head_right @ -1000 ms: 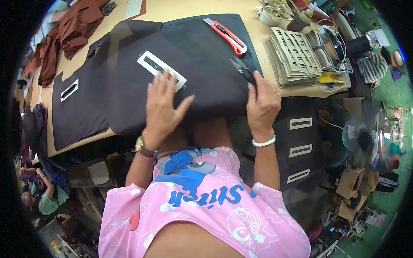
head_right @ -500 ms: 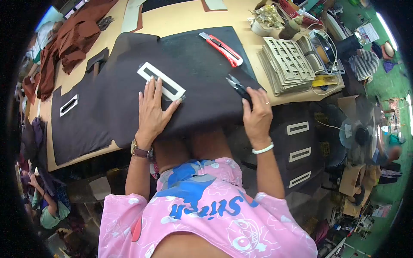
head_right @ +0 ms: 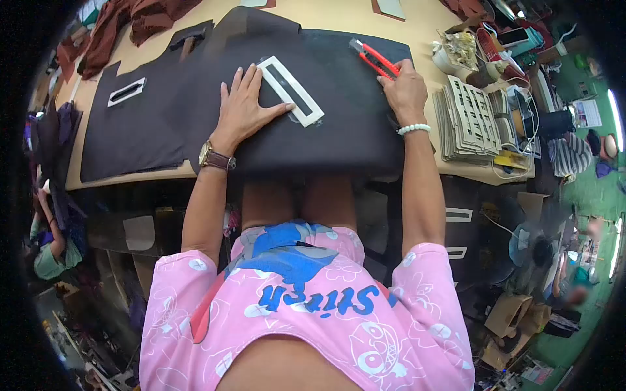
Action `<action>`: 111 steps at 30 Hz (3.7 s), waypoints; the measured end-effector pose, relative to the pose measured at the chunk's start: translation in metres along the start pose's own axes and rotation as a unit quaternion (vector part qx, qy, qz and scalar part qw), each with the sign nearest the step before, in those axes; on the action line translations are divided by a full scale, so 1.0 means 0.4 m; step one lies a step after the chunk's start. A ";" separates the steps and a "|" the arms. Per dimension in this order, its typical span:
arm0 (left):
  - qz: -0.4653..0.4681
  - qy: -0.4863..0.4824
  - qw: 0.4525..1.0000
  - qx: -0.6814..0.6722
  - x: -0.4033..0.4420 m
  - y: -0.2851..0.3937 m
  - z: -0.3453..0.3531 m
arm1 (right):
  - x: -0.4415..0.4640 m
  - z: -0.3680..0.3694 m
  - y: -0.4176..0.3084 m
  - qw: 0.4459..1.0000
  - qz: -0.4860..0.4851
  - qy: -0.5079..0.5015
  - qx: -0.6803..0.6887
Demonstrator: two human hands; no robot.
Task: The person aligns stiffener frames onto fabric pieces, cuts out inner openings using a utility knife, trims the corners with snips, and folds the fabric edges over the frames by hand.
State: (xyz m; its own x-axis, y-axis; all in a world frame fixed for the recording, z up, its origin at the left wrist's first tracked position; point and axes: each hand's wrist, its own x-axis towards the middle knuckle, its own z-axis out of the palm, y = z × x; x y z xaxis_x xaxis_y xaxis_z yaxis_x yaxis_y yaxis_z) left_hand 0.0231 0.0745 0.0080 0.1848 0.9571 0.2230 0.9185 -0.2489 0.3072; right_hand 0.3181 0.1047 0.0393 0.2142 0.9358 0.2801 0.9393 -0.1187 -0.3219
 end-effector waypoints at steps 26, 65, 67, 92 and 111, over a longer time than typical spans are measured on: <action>0.007 0.016 1.000 -0.023 -0.002 -0.003 0.008 | -0.170 0.048 -0.255 0.947 -0.235 -0.114 0.185; 0.002 0.030 0.999 -0.043 -0.004 -0.002 0.010 | -0.081 -0.136 -0.359 0.906 -0.337 -0.228 -0.119; 0.002 0.029 0.999 -0.038 -0.004 -0.002 0.009 | -0.098 -0.144 -0.339 0.907 -0.339 -0.224 -0.112; 0.016 -0.001 0.999 -0.031 0.008 0.003 -0.041 | -0.241 -0.182 -0.180 0.931 -0.310 -0.187 -0.053; -0.135 0.244 0.947 -0.161 0.079 -0.318 -0.053 | 0.020 0.044 0.088 0.990 -0.085 0.110 0.014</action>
State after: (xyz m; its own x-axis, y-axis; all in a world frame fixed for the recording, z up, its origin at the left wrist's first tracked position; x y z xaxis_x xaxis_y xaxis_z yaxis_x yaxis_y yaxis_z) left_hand -0.0953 0.1332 -0.0043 -0.2978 0.8298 0.4720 0.7400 -0.1117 0.6633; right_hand 0.3482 0.1138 0.0142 0.1086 0.8464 0.5213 0.9598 0.0472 -0.2766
